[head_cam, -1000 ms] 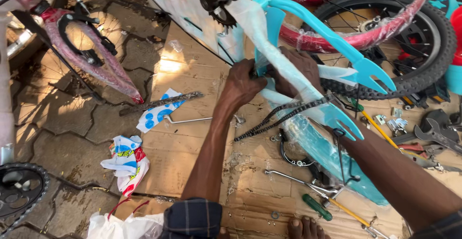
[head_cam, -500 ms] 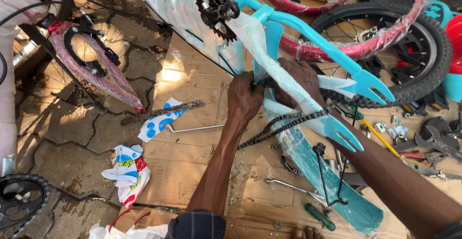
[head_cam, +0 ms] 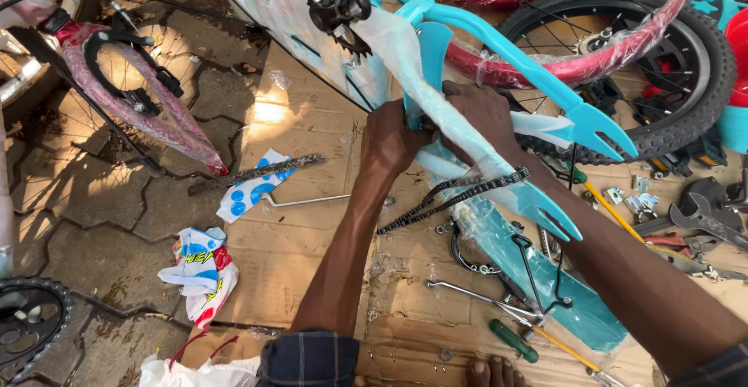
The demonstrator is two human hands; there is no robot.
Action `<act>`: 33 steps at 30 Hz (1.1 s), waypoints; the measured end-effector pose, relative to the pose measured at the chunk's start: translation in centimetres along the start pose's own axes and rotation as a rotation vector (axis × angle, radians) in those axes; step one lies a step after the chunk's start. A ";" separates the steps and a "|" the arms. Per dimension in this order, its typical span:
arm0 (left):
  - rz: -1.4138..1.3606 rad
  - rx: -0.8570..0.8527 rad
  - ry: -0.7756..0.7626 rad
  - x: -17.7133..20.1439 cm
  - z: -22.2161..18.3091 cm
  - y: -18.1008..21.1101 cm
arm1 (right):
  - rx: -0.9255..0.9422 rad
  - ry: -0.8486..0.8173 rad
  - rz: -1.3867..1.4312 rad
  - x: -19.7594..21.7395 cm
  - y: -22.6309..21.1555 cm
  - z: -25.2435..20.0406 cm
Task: The person is assembling a bicycle by attaching the chain to the crankset and rear derailleur. They use a screwdriver to tighten bolts on the crankset and adjust the chain tension.
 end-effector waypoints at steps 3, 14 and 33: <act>-0.060 -0.001 0.070 0.3 -1.1 0.0 | -0.069 -0.026 0.064 -0.3 0.2 -0.1; 0.068 0.062 0.178 0.8 -1.9 0.4 | 0.031 -0.069 0.119 0.9 -0.9 0.0; 0.133 0.091 0.210 -0.5 -1.5 -0.5 | -0.298 -0.366 0.613 -0.8 0.6 -10.6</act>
Point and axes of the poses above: each hand's wrist, its own z-axis towards the middle knuckle, its own x-axis out of the back of the hand, y = z × x, the point moved 6 cm from there along z, towards the middle knuckle, and after that the axes turned 6 degrees about z, right-handed, at the moved point
